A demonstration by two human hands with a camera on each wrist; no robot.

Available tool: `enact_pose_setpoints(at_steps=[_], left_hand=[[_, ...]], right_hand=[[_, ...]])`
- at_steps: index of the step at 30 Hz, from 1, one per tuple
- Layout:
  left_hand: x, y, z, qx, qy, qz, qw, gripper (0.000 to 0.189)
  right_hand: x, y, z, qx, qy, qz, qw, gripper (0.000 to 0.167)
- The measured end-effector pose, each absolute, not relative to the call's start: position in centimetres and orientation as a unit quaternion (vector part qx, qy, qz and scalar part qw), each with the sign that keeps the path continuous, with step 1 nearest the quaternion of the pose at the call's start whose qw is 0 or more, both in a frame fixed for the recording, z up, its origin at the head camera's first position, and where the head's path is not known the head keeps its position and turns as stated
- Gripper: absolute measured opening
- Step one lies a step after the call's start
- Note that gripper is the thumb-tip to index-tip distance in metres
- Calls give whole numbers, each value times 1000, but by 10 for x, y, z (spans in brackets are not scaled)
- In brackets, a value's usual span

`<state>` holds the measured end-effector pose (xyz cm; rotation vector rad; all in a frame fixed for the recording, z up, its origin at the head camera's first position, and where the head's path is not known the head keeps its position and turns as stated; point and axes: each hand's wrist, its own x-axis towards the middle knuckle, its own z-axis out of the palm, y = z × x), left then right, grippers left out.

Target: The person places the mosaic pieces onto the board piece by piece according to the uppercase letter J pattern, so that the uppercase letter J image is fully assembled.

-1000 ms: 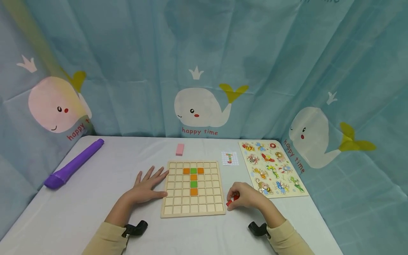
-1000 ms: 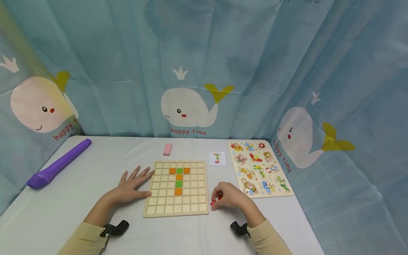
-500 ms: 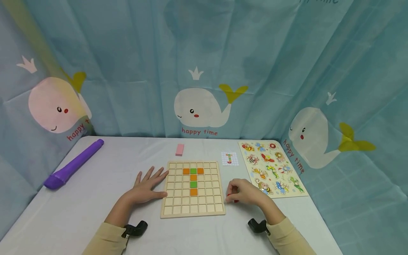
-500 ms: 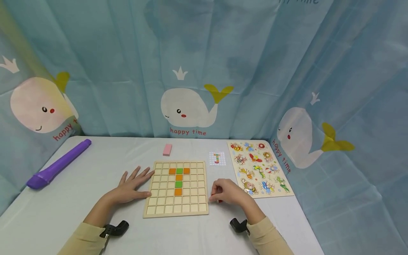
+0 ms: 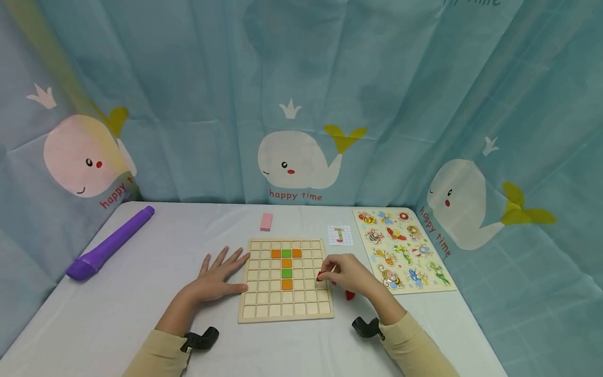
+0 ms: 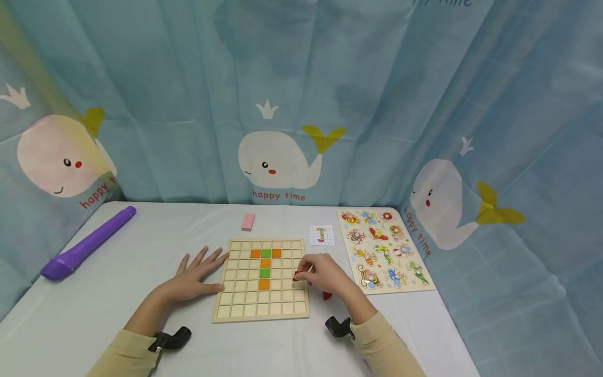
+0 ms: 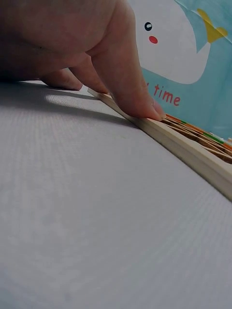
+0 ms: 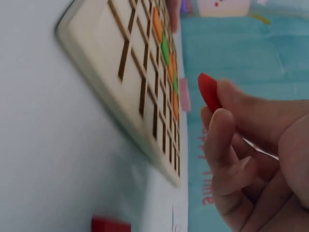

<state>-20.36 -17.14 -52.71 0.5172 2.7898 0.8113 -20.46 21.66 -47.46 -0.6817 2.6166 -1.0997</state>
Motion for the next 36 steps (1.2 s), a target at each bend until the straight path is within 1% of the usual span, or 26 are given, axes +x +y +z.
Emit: enact_pose_setpoints(at_steps=[5, 12, 19, 24, 36], left_hand=[[-202, -170, -526, 172, 940, 278, 99, 91], [-202, -172, -525, 177, 939, 281, 90, 89], [-203, -173, -528, 175, 940, 278, 90, 90], [-204, -173, -529, 172, 942, 274, 92, 91], [-204, -173, -529, 172, 943, 270, 91, 91]], right_hand=[[-207, 202, -474, -246, 895, -358, 106, 5], [-207, 183, -474, -254, 894, -355, 101, 8], [-207, 162, -482, -273, 890, -348, 107, 11], [-205, 150, -488, -267, 891, -350, 113, 11], [-199, 138, -495, -264, 895, -333, 137, 11]])
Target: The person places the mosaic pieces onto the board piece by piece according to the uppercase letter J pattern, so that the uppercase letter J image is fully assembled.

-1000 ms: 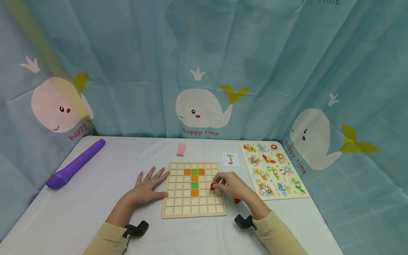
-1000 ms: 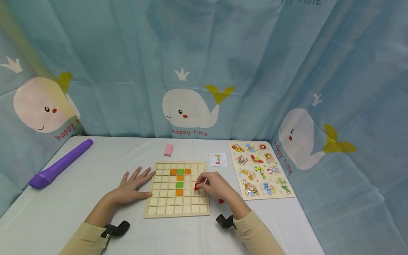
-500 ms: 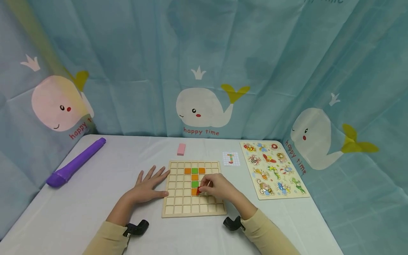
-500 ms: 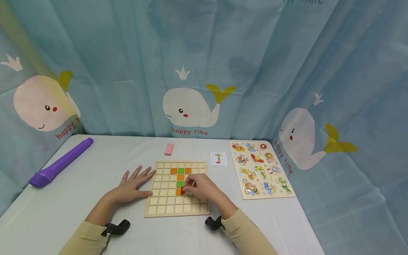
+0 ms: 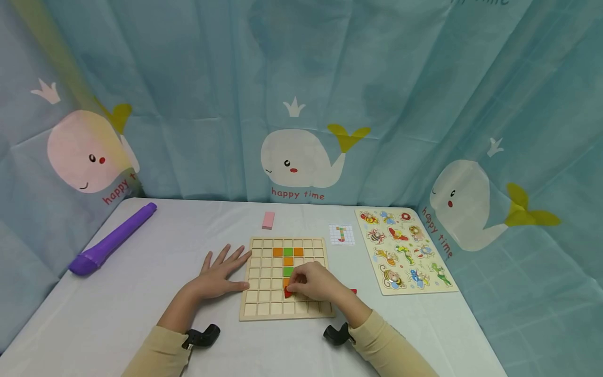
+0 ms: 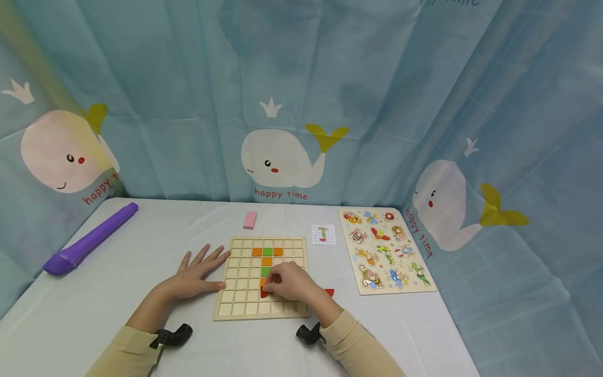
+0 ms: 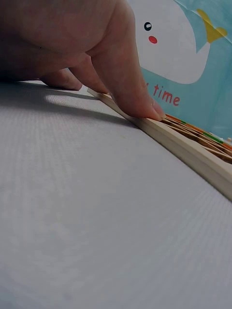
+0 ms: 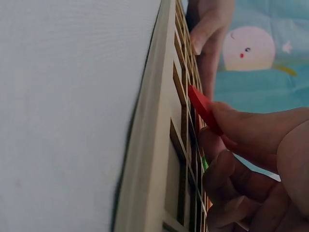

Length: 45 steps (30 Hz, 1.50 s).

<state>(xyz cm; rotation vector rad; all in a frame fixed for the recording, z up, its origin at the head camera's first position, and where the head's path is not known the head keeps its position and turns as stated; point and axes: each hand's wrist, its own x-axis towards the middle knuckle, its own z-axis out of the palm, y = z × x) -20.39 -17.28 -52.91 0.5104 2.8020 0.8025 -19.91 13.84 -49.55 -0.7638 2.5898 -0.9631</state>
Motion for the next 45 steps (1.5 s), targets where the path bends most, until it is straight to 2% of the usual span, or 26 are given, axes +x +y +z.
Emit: enact_pose_setpoints(at_steps=[22, 38, 45], left_hand=[[-204, -173, -530, 173, 942, 273, 88, 91], [-204, -172, -528, 175, 939, 281, 92, 91], [-204, -173, -529, 176, 941, 275, 90, 91]], right_hand=[[-197, 131, -499, -252, 909, -302, 135, 24], [-198, 148, -483, -237, 911, -319, 113, 19], [-198, 169, -484, -232, 910, -325, 115, 17]])
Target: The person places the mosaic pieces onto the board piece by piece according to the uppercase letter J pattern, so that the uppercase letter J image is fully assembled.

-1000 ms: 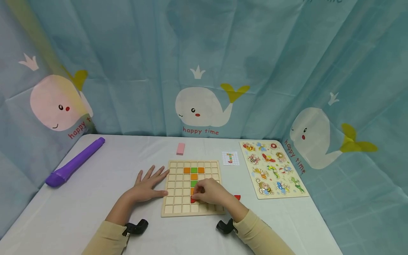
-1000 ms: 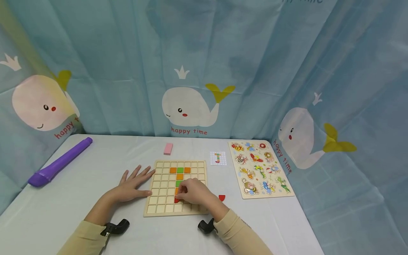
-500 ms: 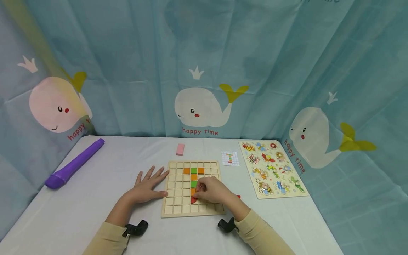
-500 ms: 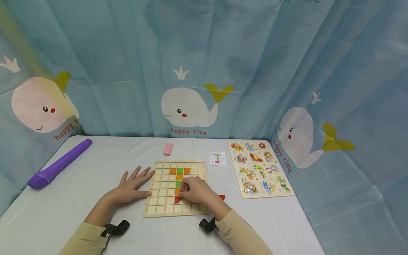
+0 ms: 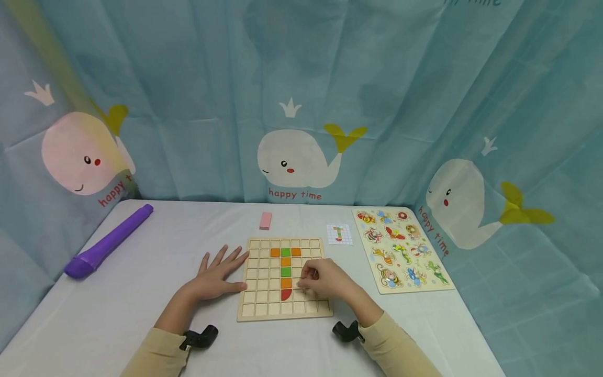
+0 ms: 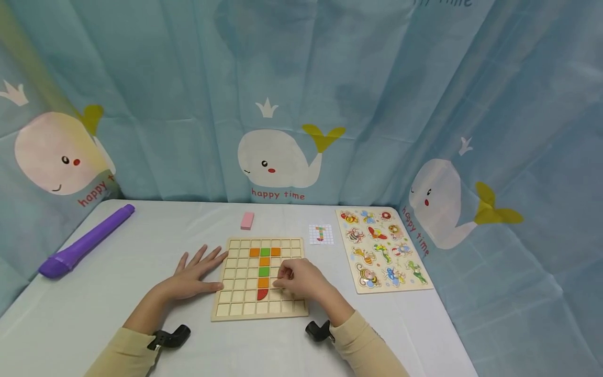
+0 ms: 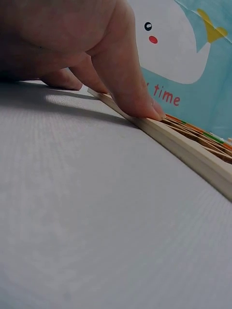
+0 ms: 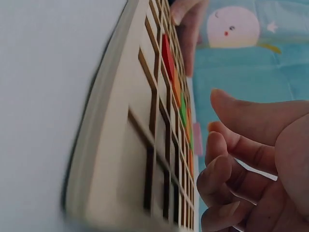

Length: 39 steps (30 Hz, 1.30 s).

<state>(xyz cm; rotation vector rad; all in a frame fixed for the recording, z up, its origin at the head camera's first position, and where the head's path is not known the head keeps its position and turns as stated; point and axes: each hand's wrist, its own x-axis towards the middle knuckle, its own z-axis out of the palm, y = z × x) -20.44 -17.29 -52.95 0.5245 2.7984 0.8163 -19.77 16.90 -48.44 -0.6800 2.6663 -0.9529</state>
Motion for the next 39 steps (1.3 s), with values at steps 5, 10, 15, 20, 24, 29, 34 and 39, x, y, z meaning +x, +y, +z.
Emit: enact_pose_setpoints(at_steps=[5, 10, 15, 20, 24, 29, 34, 39], left_hand=[[-205, -173, -529, 177, 940, 278, 90, 91], [-206, -173, -531, 175, 942, 273, 91, 92], [-206, -174, -533, 177, 942, 271, 89, 92], [-205, -174, -531, 177, 941, 273, 90, 91], [-205, -173, -530, 179, 940, 275, 89, 91], [-204, -174, -529, 178, 941, 274, 90, 91], [-204, -175, -528, 174, 942, 273, 92, 91], [-204, -173, -529, 176, 941, 275, 91, 91]], right_hand=[[-196, 192, -484, -212, 914, -329, 105, 16], [-193, 214, -484, -188, 908, -355, 121, 14], [-192, 235, -483, -183, 905, -359, 135, 18], [-190, 253, -482, -180, 908, -349, 147, 23], [-186, 263, -485, -172, 913, -342, 140, 27], [-183, 271, -489, -173, 916, -331, 147, 31], [-184, 272, -493, -165, 921, -322, 145, 26], [-185, 270, -495, -154, 927, -312, 137, 21]])
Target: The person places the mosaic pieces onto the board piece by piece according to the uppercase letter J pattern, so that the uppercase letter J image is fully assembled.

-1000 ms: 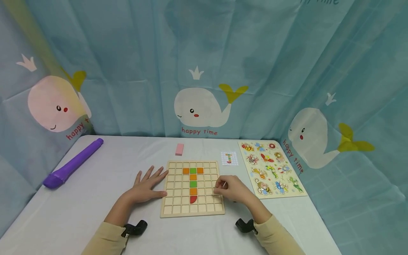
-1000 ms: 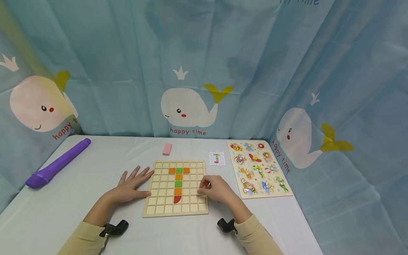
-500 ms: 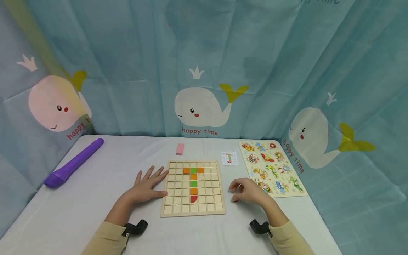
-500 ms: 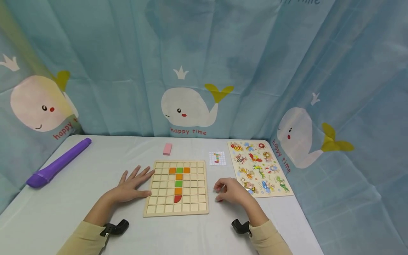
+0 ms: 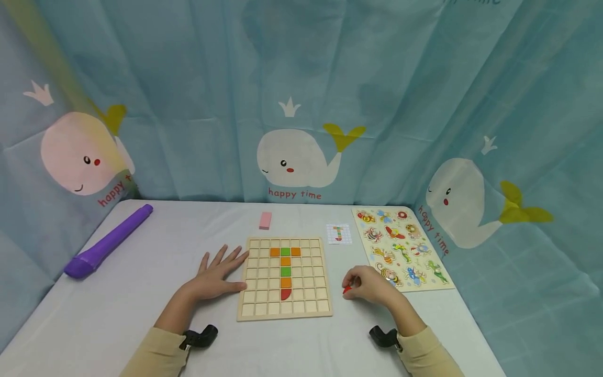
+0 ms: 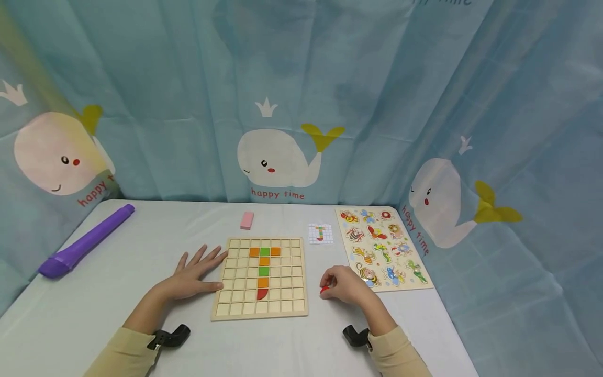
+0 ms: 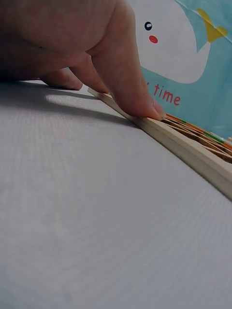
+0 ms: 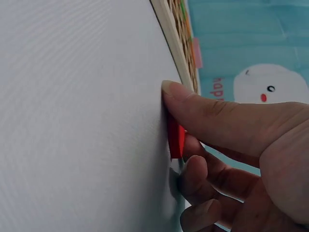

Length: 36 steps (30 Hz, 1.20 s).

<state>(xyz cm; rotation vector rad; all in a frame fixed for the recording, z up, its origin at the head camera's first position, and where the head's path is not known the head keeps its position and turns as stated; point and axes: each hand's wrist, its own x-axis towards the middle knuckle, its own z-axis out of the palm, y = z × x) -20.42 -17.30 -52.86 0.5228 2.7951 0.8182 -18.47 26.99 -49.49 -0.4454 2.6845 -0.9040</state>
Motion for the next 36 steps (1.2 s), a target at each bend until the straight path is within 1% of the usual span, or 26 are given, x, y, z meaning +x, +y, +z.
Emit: enact_pose_setpoints(at_steps=[6, 10, 19, 22, 29, 32, 36], left_hand=[[-203, -172, -528, 175, 940, 277, 93, 92], [-202, -170, -524, 177, 939, 280, 91, 91], [-202, -169, -521, 176, 940, 276, 94, 91], [-203, -169, -522, 175, 940, 276, 95, 91], [-204, -171, -525, 172, 940, 278, 96, 91], [-203, -171, -526, 168, 941, 277, 96, 91], [-203, -170, -526, 167, 941, 278, 97, 92]], right_hand=[[-184, 267, -496, -121, 939, -299, 120, 27], [-183, 266, -496, -100, 943, -296, 113, 29], [-185, 262, -492, -132, 935, -308, 113, 30], [-186, 256, -490, -143, 932, -314, 108, 26], [-189, 237, -485, -182, 914, -347, 105, 8], [-190, 228, -482, -194, 911, -347, 110, 6], [-191, 217, -480, -201, 912, -336, 122, 8]])
